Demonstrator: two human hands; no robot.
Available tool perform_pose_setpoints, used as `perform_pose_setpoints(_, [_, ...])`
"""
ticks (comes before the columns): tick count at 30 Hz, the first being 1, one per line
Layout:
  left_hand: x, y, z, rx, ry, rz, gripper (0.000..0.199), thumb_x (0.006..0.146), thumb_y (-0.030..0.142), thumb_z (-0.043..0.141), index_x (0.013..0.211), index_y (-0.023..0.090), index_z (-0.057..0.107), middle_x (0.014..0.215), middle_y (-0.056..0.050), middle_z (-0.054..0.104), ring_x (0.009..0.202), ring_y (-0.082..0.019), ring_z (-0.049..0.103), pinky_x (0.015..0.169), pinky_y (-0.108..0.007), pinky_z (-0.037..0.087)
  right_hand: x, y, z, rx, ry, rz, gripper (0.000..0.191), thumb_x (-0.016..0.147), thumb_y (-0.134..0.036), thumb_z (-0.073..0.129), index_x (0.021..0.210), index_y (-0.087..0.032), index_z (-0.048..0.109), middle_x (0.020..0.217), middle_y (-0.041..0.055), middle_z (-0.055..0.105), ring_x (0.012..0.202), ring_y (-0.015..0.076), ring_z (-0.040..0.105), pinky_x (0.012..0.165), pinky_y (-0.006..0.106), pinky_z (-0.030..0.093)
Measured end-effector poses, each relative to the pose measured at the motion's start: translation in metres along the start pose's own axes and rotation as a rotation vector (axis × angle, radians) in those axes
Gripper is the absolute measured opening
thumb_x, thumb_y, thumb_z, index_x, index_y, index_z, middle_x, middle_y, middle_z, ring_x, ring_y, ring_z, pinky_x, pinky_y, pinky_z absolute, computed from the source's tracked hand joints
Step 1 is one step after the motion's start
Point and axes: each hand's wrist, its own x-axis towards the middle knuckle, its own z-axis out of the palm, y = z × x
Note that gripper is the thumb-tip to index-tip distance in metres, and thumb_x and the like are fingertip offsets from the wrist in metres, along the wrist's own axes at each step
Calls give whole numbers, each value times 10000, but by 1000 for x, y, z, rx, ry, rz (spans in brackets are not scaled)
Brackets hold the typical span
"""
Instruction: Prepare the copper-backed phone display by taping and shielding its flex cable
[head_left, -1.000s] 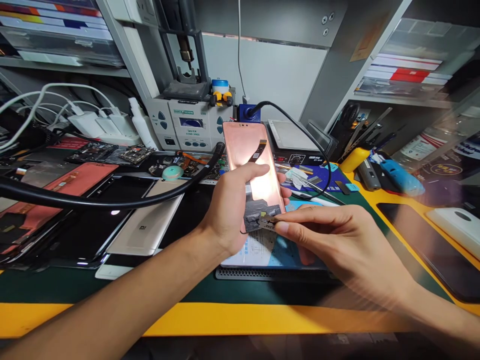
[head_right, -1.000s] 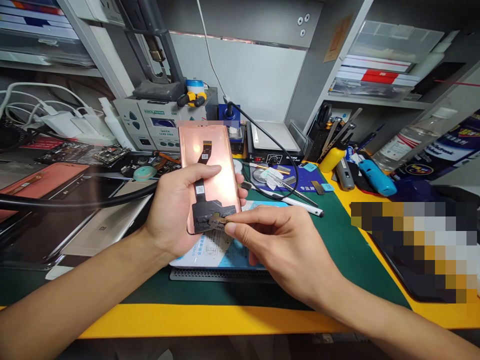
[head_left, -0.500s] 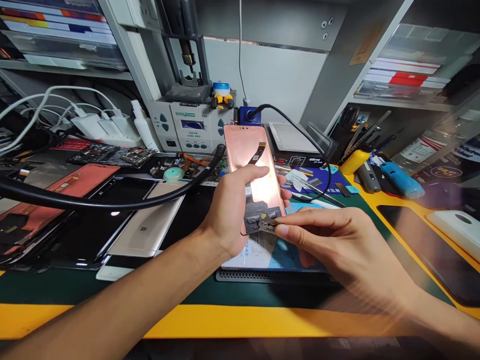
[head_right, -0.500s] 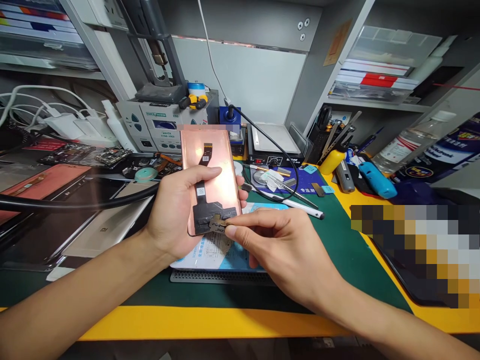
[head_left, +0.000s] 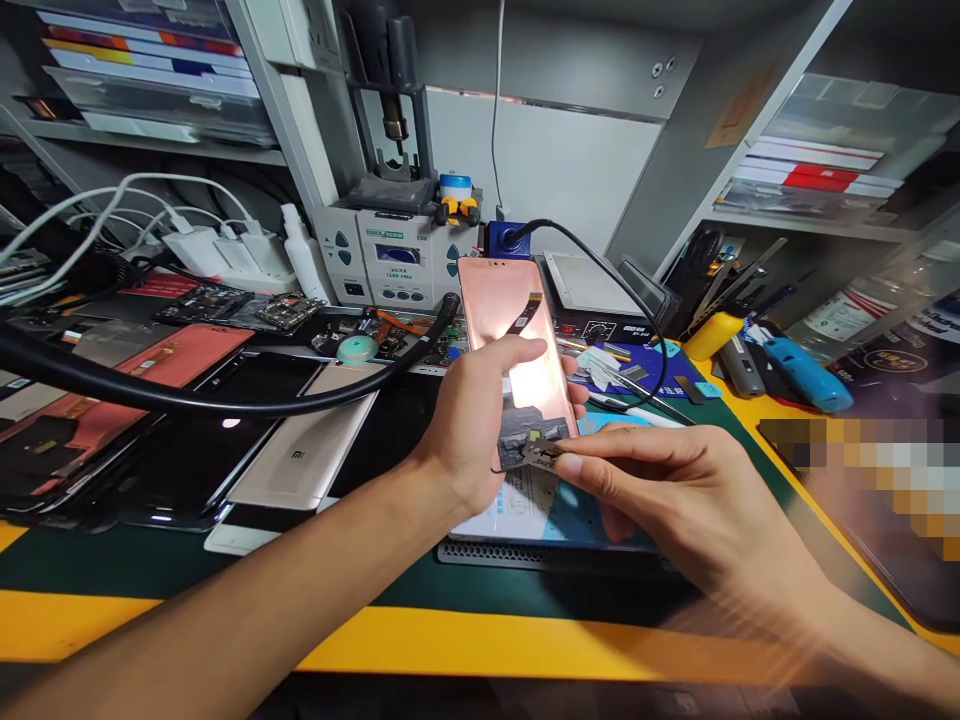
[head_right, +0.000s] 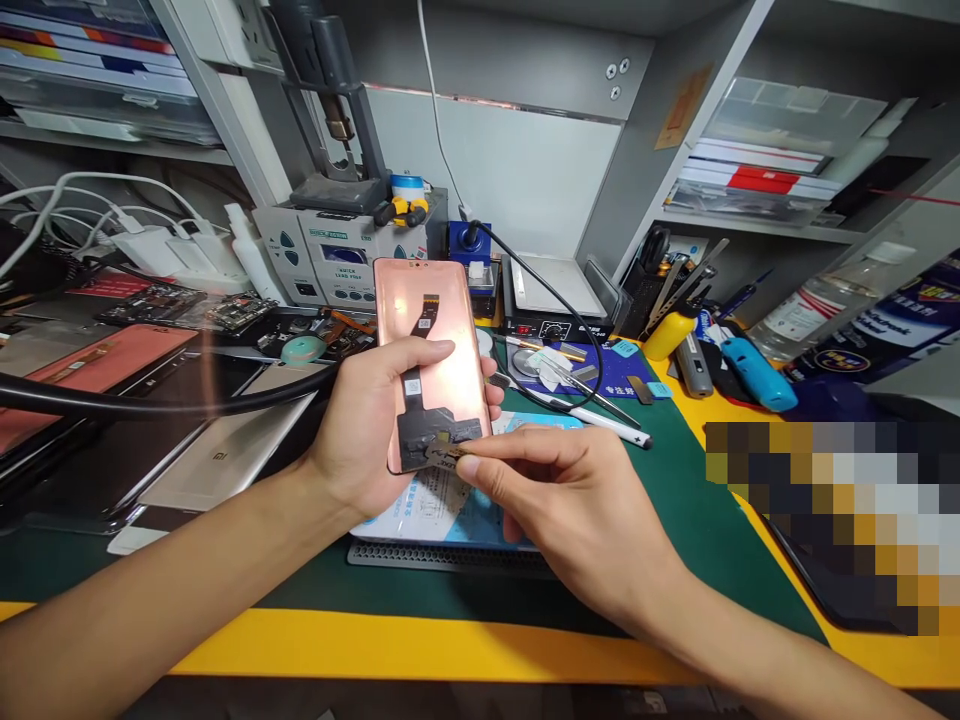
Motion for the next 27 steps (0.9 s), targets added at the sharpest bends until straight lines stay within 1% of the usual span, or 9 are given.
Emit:
perform_pose_setpoints(4, [0, 0, 0, 1, 13, 5, 230, 783, 278, 593, 815, 98, 734, 748, -108, 735, 639, -196, 698, 561, -266, 579, -1, 2, 0, -15, -3, -11, 162, 764, -350, 799, 865, -225, 823, 613, 1, 668, 438, 62, 512, 400, 161, 379])
perform_pose_setpoints(10, [0, -1, -2, 42, 20, 7, 248, 784, 302, 595, 808, 105, 742, 685, -109, 714, 632, -204, 693, 566, -279, 577, 1, 1, -1, -31, 2, -14, 196, 765, -390, 792, 859, -221, 824, 609, 4, 665, 426, 57, 511, 390, 155, 372])
perform_pose_setpoints(14, [0, 0, -2, 36, 20, 24, 223, 774, 279, 600, 799, 110, 742, 761, -115, 728, 684, -204, 699, 606, -283, 581, 2, 1, 0, -60, 5, -23, 209, 763, -395, 792, 874, -220, 825, 583, 2, 645, 425, 63, 509, 399, 164, 384])
perform_pose_setpoints(22, [0, 1, 0, 49, 34, 1, 260, 764, 298, 590, 789, 82, 732, 720, -140, 709, 667, -209, 687, 573, -271, 566, 1, 2, 0, -52, 17, -14, 235, 760, -414, 792, 867, -207, 820, 631, 19, 673, 427, 64, 517, 390, 164, 380])
perform_pose_setpoints(27, [1, 0, -1, 30, 19, 9, 252, 769, 292, 587, 789, 88, 733, 694, -125, 700, 643, -203, 675, 548, -277, 565, 1, 1, 1, -64, -1, -19, 219, 759, -401, 796, 869, -214, 823, 561, -3, 632, 423, 60, 512, 396, 155, 380])
